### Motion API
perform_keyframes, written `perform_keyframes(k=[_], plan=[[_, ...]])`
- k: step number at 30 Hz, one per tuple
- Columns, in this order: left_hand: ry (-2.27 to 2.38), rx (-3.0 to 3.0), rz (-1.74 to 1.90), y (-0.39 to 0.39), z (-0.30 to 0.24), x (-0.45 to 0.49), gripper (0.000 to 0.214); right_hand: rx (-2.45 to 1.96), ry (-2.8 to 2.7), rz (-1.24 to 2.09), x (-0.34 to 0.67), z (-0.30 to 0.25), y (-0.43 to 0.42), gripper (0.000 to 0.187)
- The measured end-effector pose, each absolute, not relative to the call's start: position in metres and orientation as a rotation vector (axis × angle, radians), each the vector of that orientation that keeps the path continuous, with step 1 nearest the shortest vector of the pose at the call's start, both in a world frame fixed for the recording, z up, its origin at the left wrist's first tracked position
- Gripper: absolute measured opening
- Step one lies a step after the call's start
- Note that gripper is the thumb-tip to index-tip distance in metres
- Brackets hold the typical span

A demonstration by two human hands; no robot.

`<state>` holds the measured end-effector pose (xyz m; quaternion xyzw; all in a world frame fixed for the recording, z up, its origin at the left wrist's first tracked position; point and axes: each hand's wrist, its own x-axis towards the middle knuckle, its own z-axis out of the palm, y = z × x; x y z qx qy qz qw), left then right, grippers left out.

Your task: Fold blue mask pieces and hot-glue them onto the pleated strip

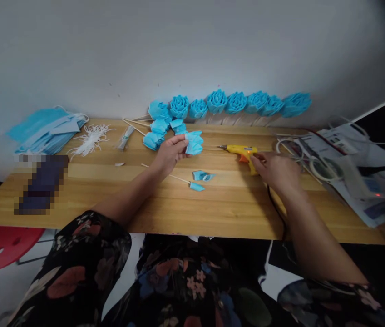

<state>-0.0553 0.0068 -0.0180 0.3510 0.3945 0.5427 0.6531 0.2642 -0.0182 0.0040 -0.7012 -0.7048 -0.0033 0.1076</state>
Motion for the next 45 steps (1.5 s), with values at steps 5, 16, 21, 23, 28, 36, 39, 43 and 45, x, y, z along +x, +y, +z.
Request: perform_keyframes(k=[5,16,21,23,28,36,39,43,45], plan=[[0.892,0.786,1.231,0.004,-0.015,-0.053,0.015,-1.427,-2.398,0.196,0.221,0.018,-0.031,0.038],[0.875,0.782,1.256,0.004,-0.011,-0.054,0.015,-0.74,-2.635,0.587,0.163,-0.007,-0.051,0.019],[0.901,0.697,1.308,0.007,-0.012,-0.054,0.014,-0.81,-2.579,0.746,0.194,0.0,-0.072,0.019],[0.898,0.702,1.296,0.008,-0.014,-0.053,0.018,-0.862,-2.509,0.864,0.202,0.006,-0.078,0.017],[0.886,0.752,1.267,0.005,-0.018,-0.05,0.025,-1.164,-2.098,1.152,0.2,0.012,-0.076,0.027],[0.843,0.87,1.205,-0.003,-0.02,-0.045,0.03,-1.098,-1.984,1.313,0.173,0.004,-0.047,0.027],[0.831,0.874,1.214,-0.003,-0.021,-0.045,0.028,-1.054,-2.033,1.54,0.17,0.009,-0.04,0.028],[0.848,0.853,1.223,-0.001,-0.021,-0.046,0.025,-1.053,-1.981,1.545,0.167,0.009,-0.023,0.02],[0.847,0.852,1.242,-0.001,-0.02,-0.046,0.024,-1.031,-1.908,1.498,0.164,0.006,-0.013,0.019]])
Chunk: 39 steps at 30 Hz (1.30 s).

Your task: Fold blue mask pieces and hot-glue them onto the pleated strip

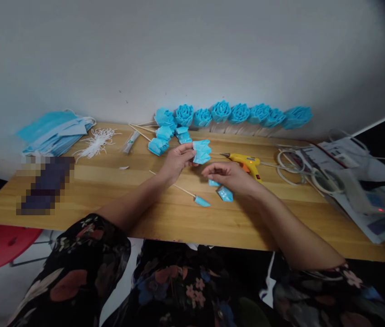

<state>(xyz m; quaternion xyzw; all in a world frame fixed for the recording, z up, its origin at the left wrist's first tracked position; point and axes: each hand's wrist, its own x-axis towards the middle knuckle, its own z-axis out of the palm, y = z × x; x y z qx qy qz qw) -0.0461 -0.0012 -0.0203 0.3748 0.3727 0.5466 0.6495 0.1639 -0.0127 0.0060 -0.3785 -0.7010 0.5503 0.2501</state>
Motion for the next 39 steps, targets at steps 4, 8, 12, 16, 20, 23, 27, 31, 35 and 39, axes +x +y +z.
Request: perform_keyframes(k=[4,8,12,16,20,23,27,31,35,39], plan=[[0.84,0.838,1.273,-0.001,-0.018,-0.047,0.022,-1.049,-1.8,1.512,0.154,0.001,-0.003,0.024],[0.839,0.836,1.276,0.0,-0.017,-0.048,0.022,-1.075,-1.811,1.554,0.148,-0.001,-0.007,0.032],[0.836,0.86,1.288,-0.001,-0.019,-0.047,0.026,-1.122,-1.718,1.551,0.153,-0.006,-0.01,0.04],[0.843,0.906,1.275,-0.004,-0.02,-0.042,0.03,-1.16,-1.599,1.433,0.161,-0.009,-0.01,0.044],[0.884,0.958,1.239,-0.01,-0.021,-0.037,0.033,-1.13,-1.595,1.443,0.16,-0.008,-0.009,0.044],[0.887,1.021,1.204,-0.013,-0.021,-0.036,0.035,-1.132,-1.575,1.434,0.158,-0.008,-0.009,0.045],[0.876,1.084,1.175,-0.013,-0.021,-0.038,0.035,-1.16,-1.617,1.304,0.157,-0.009,-0.008,0.042],[0.89,1.135,1.179,-0.011,-0.024,-0.04,0.033,-1.19,-1.677,1.166,0.16,-0.007,-0.008,0.039],[0.907,1.145,1.179,-0.01,-0.025,-0.04,0.031,-1.165,-1.665,1.224,0.159,-0.004,-0.009,0.036],[0.915,1.108,1.212,-0.012,-0.023,-0.038,0.031,-1.116,-1.557,1.359,0.157,-0.005,-0.009,0.032]])
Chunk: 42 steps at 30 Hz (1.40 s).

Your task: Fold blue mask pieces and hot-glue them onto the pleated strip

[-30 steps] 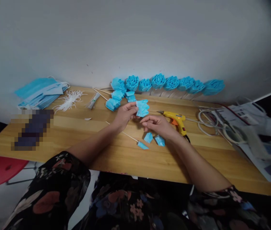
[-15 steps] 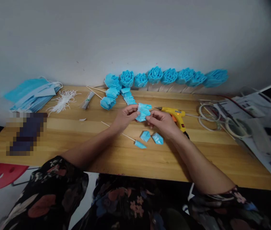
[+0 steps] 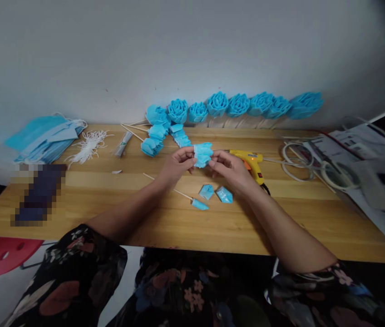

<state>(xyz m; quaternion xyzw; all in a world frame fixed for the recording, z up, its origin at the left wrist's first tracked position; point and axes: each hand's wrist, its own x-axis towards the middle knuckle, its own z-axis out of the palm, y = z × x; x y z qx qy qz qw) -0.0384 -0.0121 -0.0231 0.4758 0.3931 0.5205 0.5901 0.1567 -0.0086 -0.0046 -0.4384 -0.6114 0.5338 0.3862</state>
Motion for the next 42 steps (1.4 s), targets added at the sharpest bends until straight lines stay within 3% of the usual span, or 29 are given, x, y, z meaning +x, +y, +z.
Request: perform_keyframes(k=[3,10,17,21,32,42], plan=[[0.889,1.09,1.224,-0.013,-0.022,-0.038,0.03,-1.125,-1.491,1.372,0.156,-0.006,-0.008,0.041],[0.853,1.112,1.171,-0.013,-0.027,-0.037,0.037,-1.117,-1.547,1.394,0.155,-0.005,-0.01,0.029],[0.858,1.16,1.157,-0.011,-0.03,-0.038,0.04,-1.156,-1.459,1.408,0.156,-0.004,-0.01,0.029],[0.872,1.166,1.177,-0.01,-0.03,-0.039,0.04,-1.164,-1.352,1.437,0.156,-0.003,-0.011,0.04],[0.863,1.168,1.16,-0.012,-0.03,-0.037,0.036,-1.117,-1.46,1.374,0.155,-0.012,-0.008,0.027],[0.817,1.143,1.162,-0.016,-0.024,-0.035,0.034,-1.196,-1.402,1.334,0.174,0.0,0.002,0.031]])
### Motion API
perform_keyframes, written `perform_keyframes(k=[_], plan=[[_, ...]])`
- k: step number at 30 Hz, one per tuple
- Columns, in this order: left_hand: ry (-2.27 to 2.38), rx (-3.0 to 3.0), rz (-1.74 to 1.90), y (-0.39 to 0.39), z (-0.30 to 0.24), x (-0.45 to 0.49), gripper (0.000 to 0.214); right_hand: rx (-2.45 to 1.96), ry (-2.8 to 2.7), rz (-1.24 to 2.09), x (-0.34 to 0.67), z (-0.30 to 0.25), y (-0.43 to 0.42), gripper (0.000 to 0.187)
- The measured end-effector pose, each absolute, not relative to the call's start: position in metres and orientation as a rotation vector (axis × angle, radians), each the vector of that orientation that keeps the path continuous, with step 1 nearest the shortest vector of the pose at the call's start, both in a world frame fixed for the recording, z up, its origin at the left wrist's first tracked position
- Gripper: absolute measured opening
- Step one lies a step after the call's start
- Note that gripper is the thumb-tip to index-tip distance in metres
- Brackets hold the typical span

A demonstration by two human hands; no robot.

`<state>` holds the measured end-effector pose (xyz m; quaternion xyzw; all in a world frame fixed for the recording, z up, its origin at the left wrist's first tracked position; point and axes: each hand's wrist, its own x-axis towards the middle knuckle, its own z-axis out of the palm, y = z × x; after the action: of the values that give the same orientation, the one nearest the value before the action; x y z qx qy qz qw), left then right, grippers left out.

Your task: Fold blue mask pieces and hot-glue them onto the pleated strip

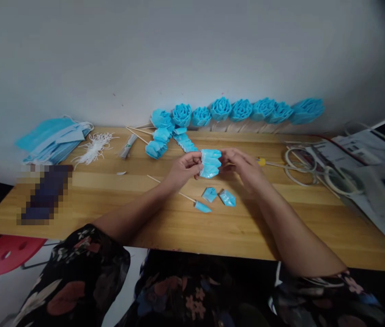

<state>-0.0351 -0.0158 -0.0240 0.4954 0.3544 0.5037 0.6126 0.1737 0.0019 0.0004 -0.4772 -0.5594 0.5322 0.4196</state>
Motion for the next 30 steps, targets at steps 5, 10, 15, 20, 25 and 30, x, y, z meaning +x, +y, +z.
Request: perform_keyframes(k=[5,10,15,20,25,30], plan=[[0.78,1.151,1.024,-0.019,-0.022,-0.033,0.033,-1.291,-1.349,1.124,0.187,0.014,0.02,0.025],[0.802,1.159,0.906,-0.021,-0.024,-0.031,0.03,-1.259,-1.918,0.84,0.163,0.032,0.052,0.024],[0.784,1.18,0.904,-0.021,-0.027,-0.028,0.022,-1.328,-2.48,0.294,0.106,0.042,0.086,0.027],[0.808,1.189,0.921,-0.019,-0.028,-0.026,0.016,-1.401,-2.612,0.048,0.061,0.032,0.105,0.013],[0.795,1.177,0.911,-0.016,-0.03,-0.025,0.021,-1.438,-2.638,-0.012,0.061,0.032,0.105,0.017],[0.767,1.176,0.901,-0.015,-0.029,-0.026,0.022,-1.604,-2.522,-0.241,0.092,0.091,0.093,0.03]])
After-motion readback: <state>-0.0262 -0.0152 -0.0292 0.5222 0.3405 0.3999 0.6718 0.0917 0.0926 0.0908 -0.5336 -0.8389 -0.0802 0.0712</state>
